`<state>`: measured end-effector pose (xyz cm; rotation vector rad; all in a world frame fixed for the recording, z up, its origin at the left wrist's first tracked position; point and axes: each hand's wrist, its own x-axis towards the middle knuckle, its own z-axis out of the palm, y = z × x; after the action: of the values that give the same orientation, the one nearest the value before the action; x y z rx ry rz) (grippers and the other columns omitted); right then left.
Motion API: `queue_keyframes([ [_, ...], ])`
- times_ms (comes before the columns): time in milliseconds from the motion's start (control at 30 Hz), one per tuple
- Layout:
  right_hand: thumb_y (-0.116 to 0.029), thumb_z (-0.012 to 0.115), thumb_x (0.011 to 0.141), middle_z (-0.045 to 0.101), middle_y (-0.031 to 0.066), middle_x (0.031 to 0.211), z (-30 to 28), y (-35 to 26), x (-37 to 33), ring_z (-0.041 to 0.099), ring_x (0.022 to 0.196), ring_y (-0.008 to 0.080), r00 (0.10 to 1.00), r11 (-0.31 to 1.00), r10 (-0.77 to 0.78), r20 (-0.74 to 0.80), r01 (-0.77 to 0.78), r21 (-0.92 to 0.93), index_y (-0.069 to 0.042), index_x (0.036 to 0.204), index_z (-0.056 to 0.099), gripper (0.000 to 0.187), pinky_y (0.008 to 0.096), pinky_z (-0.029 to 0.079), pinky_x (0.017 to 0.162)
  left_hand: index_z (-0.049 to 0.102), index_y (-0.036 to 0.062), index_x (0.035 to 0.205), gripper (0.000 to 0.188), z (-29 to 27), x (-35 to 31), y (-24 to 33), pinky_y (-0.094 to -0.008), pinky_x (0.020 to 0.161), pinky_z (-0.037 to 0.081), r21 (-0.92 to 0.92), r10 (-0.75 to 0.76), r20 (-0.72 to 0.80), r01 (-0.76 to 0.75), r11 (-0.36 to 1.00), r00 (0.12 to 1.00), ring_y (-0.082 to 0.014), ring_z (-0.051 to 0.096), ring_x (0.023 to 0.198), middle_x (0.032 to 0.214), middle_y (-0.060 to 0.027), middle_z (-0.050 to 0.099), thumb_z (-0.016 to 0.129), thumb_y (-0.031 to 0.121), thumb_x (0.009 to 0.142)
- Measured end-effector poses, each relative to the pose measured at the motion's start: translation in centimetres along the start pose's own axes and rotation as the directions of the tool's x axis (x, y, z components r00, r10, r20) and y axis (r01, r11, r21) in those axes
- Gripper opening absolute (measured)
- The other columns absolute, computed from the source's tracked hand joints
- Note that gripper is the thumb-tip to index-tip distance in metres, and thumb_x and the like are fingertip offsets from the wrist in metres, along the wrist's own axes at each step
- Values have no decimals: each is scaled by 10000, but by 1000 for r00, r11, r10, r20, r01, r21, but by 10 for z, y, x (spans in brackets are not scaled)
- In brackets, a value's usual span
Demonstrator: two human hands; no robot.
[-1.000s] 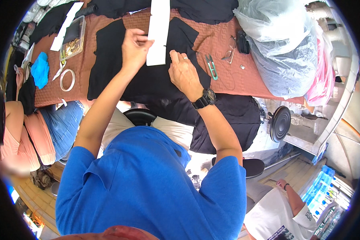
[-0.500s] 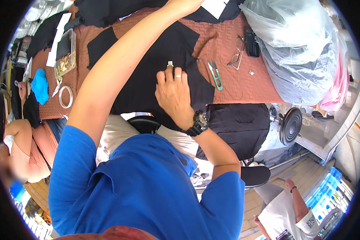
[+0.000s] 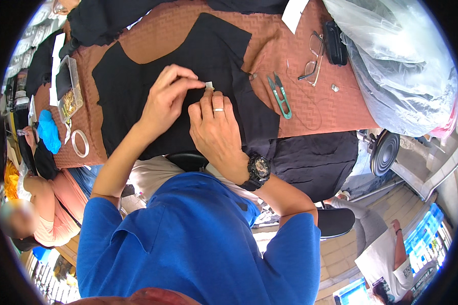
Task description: The person places small white labels onto black garment pieces, using a tool to secure them by hand.
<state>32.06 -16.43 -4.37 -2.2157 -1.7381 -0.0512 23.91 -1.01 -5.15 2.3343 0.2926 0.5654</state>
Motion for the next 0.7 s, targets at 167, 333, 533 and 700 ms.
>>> queue_keyframes([
  [167, -218, 690, 826, 593, 278, 1232, 5, -1, -6, 557, 1142, 362, 1000, 998, -3, 12, 2, 57, 17, 1028, 572, 331, 458, 434, 1025, 757, 107, 1032, 393, 22, -15, 3, -349, 771, 486, 95, -41, -63, 47, 994, 997, -253, 547, 899, 1018, -46, 594, 638, -131, 743],
  [333, -265, 738, 794, 514, 336, 1357, -3, -9, -25, 509, 1237, 431, 999, 988, 37, 34, -42, 151, 44, 1100, 553, 473, 513, 405, 1078, 751, 120, 1041, 400, 25, -14, 1, -354, 751, 456, 192, 33, -73, -19, 981, 997, -250, 526, 869, 993, -50, 572, 616, -128, 757],
  [533, -196, 729, 817, 567, 291, 1260, 0, -1, -26, 545, 1173, 424, 996, 947, 74, -51, -54, 318, 37, 1104, 541, 414, 513, 431, 1019, 744, 108, 1053, 390, 27, -19, 0, -360, 786, 453, 238, 68, -60, -52, 970, 996, -264, 524, 884, 1001, -61, 565, 574, -121, 787],
  [700, 54, 622, 864, 646, 221, 888, -15, 47, 5, 661, 830, 393, 956, 769, 227, -186, -58, 637, 20, 1047, 548, 200, 465, 521, 717, 701, 62, 1128, 376, 7, -23, 7, -410, 889, 479, 57, 4, 3, -5, 998, 1000, -304, 555, 1008, 1112, -85, 584, 560, -122, 832],
])
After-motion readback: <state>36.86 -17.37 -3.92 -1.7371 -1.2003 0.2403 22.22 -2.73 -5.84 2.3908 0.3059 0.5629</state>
